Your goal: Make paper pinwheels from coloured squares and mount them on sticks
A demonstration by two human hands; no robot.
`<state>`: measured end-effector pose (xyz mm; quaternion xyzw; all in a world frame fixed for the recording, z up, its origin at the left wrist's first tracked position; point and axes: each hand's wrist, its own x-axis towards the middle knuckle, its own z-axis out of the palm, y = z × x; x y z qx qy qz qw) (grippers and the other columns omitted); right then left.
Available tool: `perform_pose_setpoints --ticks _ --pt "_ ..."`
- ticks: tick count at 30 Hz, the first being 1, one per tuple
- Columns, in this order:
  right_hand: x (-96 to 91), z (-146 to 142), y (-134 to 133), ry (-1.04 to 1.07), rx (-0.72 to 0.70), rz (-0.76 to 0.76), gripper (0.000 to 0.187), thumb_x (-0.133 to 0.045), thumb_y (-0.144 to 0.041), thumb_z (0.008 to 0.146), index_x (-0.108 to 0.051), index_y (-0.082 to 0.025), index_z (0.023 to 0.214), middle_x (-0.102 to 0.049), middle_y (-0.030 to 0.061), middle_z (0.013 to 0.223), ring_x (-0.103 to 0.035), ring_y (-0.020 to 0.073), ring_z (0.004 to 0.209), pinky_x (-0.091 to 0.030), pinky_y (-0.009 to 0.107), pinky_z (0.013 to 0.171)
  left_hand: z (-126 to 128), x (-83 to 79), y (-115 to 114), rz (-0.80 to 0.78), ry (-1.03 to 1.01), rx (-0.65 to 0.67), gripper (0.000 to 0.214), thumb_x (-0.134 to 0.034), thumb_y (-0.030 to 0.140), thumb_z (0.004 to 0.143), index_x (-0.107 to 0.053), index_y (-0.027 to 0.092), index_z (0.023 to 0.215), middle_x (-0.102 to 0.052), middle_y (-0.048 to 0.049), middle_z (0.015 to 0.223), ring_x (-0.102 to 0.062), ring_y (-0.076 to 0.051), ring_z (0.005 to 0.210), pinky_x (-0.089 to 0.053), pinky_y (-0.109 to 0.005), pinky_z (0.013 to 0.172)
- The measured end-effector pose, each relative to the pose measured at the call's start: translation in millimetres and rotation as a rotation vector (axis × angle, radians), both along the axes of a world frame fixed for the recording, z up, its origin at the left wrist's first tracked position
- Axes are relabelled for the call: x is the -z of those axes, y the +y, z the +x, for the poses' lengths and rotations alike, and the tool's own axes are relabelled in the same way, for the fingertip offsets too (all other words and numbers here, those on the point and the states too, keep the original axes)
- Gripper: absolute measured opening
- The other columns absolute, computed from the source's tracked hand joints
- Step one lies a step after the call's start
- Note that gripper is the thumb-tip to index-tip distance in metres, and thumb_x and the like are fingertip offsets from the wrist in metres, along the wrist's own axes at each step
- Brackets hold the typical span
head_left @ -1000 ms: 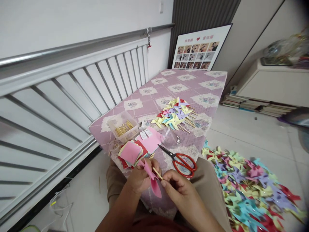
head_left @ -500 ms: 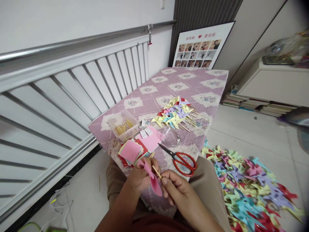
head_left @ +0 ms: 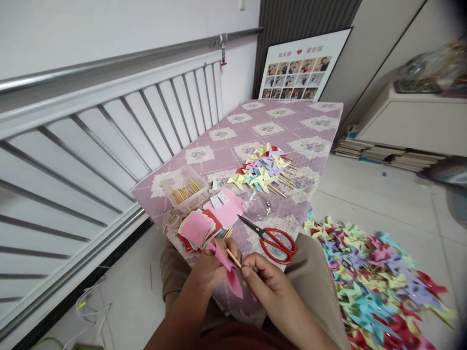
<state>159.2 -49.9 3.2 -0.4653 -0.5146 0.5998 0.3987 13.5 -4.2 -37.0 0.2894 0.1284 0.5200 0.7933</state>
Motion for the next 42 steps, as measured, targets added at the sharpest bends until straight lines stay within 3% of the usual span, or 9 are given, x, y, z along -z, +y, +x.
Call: perform_pose_setpoints --ticks 9,25,42 --pt "-7.3 -5.4 2.7 -0.059 0.005 0.059 0.021 -0.046 -0.034 0.090 -0.048 -0.021 0.073 -0.041 -0.0057 0.063 -0.037 0.0115 0.057 -0.031 0.023 0.053 0.5 1.3 0.9 0.092 0.064 -0.025 0.029 -0.078 0.034 0.070 -0.055 0.019 0.060 -0.052 0.0024 0.065 -0.049 -0.010 0.061 -0.037 -0.024 0.058" --pt "-5.6 -5.5 4.7 -0.048 0.021 0.055 0.024 -0.050 -0.038 0.089 -0.051 -0.021 0.072 -0.044 -0.0049 0.061 -0.039 0.0118 0.057 -0.034 0.024 0.055 1.5 -3.8 1.1 -0.027 0.140 -0.058 0.043 -0.084 0.039 0.061 -0.047 0.018 0.052 -0.046 0.0035 0.056 -0.039 -0.010 0.053 -0.033 -0.025 0.053" --pt "-7.9 -7.6 3.7 -0.050 0.032 0.088 0.025 -0.051 -0.037 0.088 -0.051 -0.021 0.070 -0.041 -0.0046 0.062 -0.037 0.0122 0.059 -0.034 0.024 0.056 2.4 -2.0 -1.0 0.022 0.103 -0.073 0.042 -0.082 0.041 0.063 -0.048 0.018 0.054 -0.043 0.0039 0.055 -0.042 -0.010 0.055 -0.033 -0.025 0.054"
